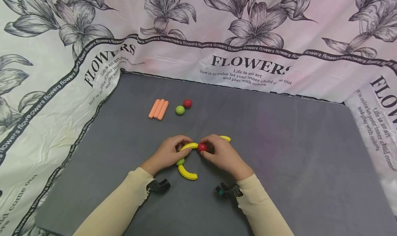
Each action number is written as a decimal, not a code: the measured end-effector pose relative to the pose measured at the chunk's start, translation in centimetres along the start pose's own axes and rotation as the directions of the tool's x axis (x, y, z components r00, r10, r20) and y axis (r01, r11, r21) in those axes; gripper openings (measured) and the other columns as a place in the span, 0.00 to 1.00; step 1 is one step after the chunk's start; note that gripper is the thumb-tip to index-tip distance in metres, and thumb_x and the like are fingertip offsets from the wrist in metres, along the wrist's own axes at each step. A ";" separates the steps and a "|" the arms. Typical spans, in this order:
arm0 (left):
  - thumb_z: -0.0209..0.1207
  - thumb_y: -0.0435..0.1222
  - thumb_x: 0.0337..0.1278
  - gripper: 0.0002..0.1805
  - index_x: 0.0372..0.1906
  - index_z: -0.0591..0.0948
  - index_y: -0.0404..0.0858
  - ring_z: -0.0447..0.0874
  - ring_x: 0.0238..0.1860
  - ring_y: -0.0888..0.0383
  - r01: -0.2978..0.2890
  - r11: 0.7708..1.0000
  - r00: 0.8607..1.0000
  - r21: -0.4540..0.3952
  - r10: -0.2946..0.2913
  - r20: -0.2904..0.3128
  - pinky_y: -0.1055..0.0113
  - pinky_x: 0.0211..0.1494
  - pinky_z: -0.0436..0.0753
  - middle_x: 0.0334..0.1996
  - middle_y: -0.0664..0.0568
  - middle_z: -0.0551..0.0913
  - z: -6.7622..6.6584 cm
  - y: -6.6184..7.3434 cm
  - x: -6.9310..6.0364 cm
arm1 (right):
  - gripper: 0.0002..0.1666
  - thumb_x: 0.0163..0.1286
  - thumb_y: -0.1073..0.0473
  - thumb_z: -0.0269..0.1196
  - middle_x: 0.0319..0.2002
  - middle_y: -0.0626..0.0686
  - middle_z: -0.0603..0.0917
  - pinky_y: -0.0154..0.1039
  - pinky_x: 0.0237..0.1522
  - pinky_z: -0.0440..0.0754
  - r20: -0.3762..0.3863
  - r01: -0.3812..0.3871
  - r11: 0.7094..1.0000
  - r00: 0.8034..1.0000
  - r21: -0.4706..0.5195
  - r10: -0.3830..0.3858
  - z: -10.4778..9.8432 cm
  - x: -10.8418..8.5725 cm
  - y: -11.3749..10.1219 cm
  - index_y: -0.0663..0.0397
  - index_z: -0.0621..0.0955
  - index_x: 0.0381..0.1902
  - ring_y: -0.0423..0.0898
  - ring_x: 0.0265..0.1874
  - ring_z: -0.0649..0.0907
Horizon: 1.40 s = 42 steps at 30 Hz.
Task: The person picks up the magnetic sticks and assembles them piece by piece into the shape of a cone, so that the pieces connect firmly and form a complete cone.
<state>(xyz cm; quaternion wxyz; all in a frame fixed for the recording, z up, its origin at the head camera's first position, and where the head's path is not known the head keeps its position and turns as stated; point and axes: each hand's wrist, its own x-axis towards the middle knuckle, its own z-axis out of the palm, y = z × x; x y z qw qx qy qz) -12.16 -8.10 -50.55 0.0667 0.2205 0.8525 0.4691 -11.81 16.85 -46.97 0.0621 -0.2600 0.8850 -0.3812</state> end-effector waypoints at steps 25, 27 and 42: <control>0.68 0.36 0.69 0.09 0.50 0.87 0.41 0.75 0.29 0.59 0.093 0.978 0.986 -0.185 -0.116 -0.118 0.70 0.32 0.74 0.36 0.53 0.84 -0.2 0.1 0.0 | 0.14 0.67 0.63 0.70 0.45 0.55 0.86 0.54 0.43 0.85 -0.108 -0.186 0.902 0.982 -0.390 0.155 -1.7 -0.7 1.2 0.57 0.90 0.51 0.51 0.39 0.85; 0.68 0.36 0.68 0.08 0.49 0.87 0.41 0.75 0.28 0.59 0.092 0.977 0.985 -0.193 -0.117 -0.127 0.70 0.31 0.74 0.36 0.52 0.83 -0.2 0.0 0.1 | 0.15 0.68 0.61 0.70 0.43 0.53 0.86 0.53 0.42 0.84 -0.094 -0.200 0.907 0.980 -0.370 0.178 -1.7 -0.7 1.1 0.56 0.90 0.51 0.50 0.38 0.84; 0.68 0.36 0.69 0.07 0.47 0.87 0.40 0.79 0.28 0.60 0.114 0.972 0.982 -0.204 -0.142 -0.127 0.71 0.32 0.77 0.35 0.53 0.86 -0.2 0.1 0.2 | 0.14 0.66 0.55 0.72 0.39 0.50 0.87 0.51 0.43 0.83 -0.062 -0.202 0.940 0.979 -0.276 0.193 -0.4 -0.5 0.0 0.55 0.90 0.47 0.48 0.37 0.83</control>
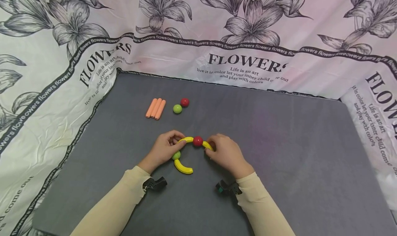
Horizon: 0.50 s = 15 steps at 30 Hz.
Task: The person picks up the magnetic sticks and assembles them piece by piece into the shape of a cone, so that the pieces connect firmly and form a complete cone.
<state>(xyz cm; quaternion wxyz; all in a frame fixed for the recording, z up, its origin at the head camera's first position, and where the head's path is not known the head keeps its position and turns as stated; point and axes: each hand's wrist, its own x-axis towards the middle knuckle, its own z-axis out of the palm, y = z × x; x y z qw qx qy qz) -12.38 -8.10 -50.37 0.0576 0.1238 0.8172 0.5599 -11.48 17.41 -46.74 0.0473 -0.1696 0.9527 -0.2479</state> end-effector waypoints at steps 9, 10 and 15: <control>0.67 0.41 0.70 0.11 0.52 0.86 0.43 0.80 0.35 0.59 -0.033 0.998 0.992 0.046 0.027 0.126 0.66 0.40 0.79 0.37 0.55 0.84 -0.3 0.0 -0.1 | 0.13 0.65 0.58 0.72 0.37 0.47 0.85 0.45 0.38 0.80 -0.070 0.075 0.997 0.995 0.011 -0.074 0.5 -0.1 -0.1 0.54 0.90 0.47 0.43 0.32 0.80; 0.67 0.41 0.70 0.12 0.54 0.86 0.43 0.80 0.37 0.58 -0.034 0.998 0.990 0.049 0.027 0.137 0.65 0.42 0.79 0.39 0.55 0.84 -0.3 0.0 -0.1 | 0.13 0.64 0.58 0.73 0.36 0.47 0.85 0.44 0.37 0.79 -0.077 0.090 0.996 0.993 0.020 -0.088 0.5 0.0 -0.2 0.55 0.90 0.47 0.43 0.31 0.80; 0.67 0.44 0.69 0.22 0.64 0.83 0.44 0.81 0.51 0.57 -0.064 0.992 0.982 0.105 0.044 0.184 0.58 0.58 0.80 0.56 0.55 0.85 -0.3 0.3 -0.1 | 0.13 0.65 0.60 0.73 0.36 0.47 0.85 0.40 0.34 0.78 -0.078 0.159 0.985 0.985 0.059 -0.155 0.9 0.0 -0.7 0.57 0.90 0.47 0.40 0.30 0.78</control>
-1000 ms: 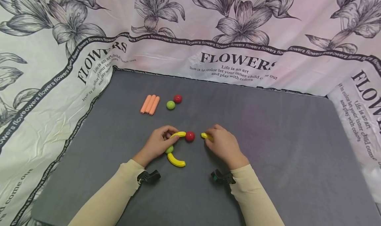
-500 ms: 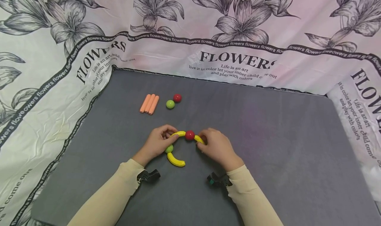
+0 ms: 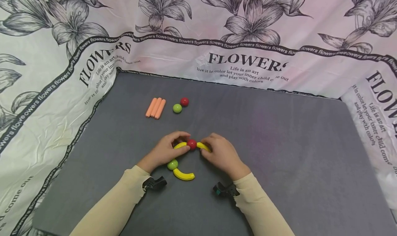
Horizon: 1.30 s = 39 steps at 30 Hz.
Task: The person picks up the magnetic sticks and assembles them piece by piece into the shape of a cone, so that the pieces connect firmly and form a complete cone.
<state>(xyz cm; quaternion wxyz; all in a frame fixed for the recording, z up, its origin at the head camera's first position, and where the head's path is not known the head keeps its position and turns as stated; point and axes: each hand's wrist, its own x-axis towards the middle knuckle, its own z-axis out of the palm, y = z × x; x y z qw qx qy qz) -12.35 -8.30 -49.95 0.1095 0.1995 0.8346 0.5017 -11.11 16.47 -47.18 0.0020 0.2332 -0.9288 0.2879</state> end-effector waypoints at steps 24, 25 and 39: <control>0.68 0.34 0.65 0.10 0.50 0.87 0.41 0.82 0.47 0.56 -0.025 0.999 0.979 -0.044 0.016 -0.205 0.65 0.49 0.84 0.47 0.52 0.86 0.2 -0.1 0.3 | 0.12 0.73 0.51 0.71 0.28 0.45 0.80 0.39 0.29 0.77 -0.033 -0.149 0.976 0.987 0.158 0.156 0.5 -0.2 -1.8 0.53 0.83 0.42 0.41 0.24 0.77; 0.68 0.34 0.66 0.11 0.50 0.87 0.41 0.82 0.47 0.56 -0.013 0.998 0.970 -0.057 -0.001 -0.244 0.64 0.50 0.83 0.48 0.51 0.86 0.1 -0.2 0.3 | 0.14 0.73 0.49 0.70 0.25 0.46 0.79 0.39 0.28 0.75 -0.024 -0.185 0.969 0.981 0.162 0.191 0.5 -0.2 -1.9 0.52 0.81 0.40 0.41 0.22 0.76; 0.64 0.30 0.65 0.17 0.58 0.84 0.35 0.78 0.41 0.52 0.010 0.997 0.881 -0.081 -0.047 -0.471 0.68 0.41 0.80 0.44 0.45 0.80 0.0 -0.5 0.6 | 0.37 0.70 0.36 0.68 0.10 0.41 0.58 0.35 0.16 0.53 0.223 -0.404 0.912 0.897 0.063 0.382 1.9 -1.0 -4.2 0.43 0.67 0.08 0.39 0.10 0.58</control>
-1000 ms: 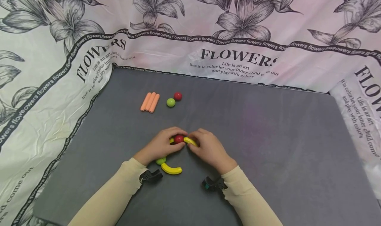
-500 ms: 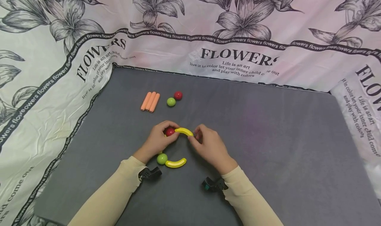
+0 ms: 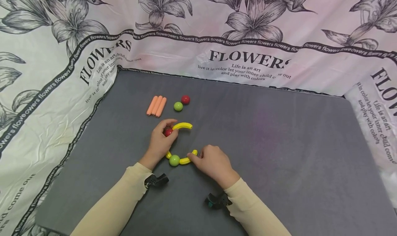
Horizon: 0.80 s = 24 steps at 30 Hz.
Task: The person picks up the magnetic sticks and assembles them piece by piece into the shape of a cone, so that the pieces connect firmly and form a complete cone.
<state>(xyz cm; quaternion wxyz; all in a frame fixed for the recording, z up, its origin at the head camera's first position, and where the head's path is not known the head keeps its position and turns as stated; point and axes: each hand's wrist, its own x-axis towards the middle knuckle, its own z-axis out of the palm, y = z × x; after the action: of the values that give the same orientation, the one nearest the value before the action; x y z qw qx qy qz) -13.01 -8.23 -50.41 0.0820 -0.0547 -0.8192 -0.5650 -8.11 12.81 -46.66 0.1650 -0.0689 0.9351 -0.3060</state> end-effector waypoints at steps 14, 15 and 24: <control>0.62 0.31 0.66 0.16 0.57 0.86 0.38 0.75 0.39 0.52 0.049 0.998 0.996 0.041 -0.051 0.068 0.64 0.41 0.75 0.40 0.48 0.79 0.1 0.4 -0.1 | 0.15 0.66 0.53 0.67 0.12 0.44 0.72 0.36 0.17 0.65 -0.118 0.001 0.999 0.993 0.055 0.006 -0.2 0.7 0.3 0.49 0.82 0.21 0.41 0.11 0.69; 0.62 0.31 0.66 0.16 0.57 0.86 0.38 0.74 0.39 0.52 0.052 0.998 0.996 0.042 -0.055 0.076 0.64 0.41 0.74 0.40 0.48 0.78 0.1 0.5 -0.1 | 0.13 0.66 0.53 0.67 0.13 0.44 0.73 0.36 0.17 0.66 -0.129 0.000 0.998 0.992 0.056 0.007 -0.2 0.8 0.3 0.50 0.82 0.22 0.41 0.11 0.70; 0.62 0.30 0.66 0.16 0.57 0.86 0.37 0.73 0.38 0.52 0.070 0.997 0.992 0.043 -0.074 0.105 0.64 0.42 0.73 0.40 0.47 0.77 0.1 0.7 -0.2 | 0.12 0.67 0.52 0.66 0.15 0.45 0.77 0.37 0.17 0.67 -0.156 -0.019 0.998 0.987 0.059 0.028 -0.6 1.0 0.6 0.53 0.84 0.27 0.42 0.12 0.72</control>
<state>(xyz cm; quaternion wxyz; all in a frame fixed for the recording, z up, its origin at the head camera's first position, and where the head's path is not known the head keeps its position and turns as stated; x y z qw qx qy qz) -12.69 -7.94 -49.87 0.0186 -0.0536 -0.8348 -0.5477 -9.23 13.43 -46.82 0.0963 -0.0289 0.9367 -0.3354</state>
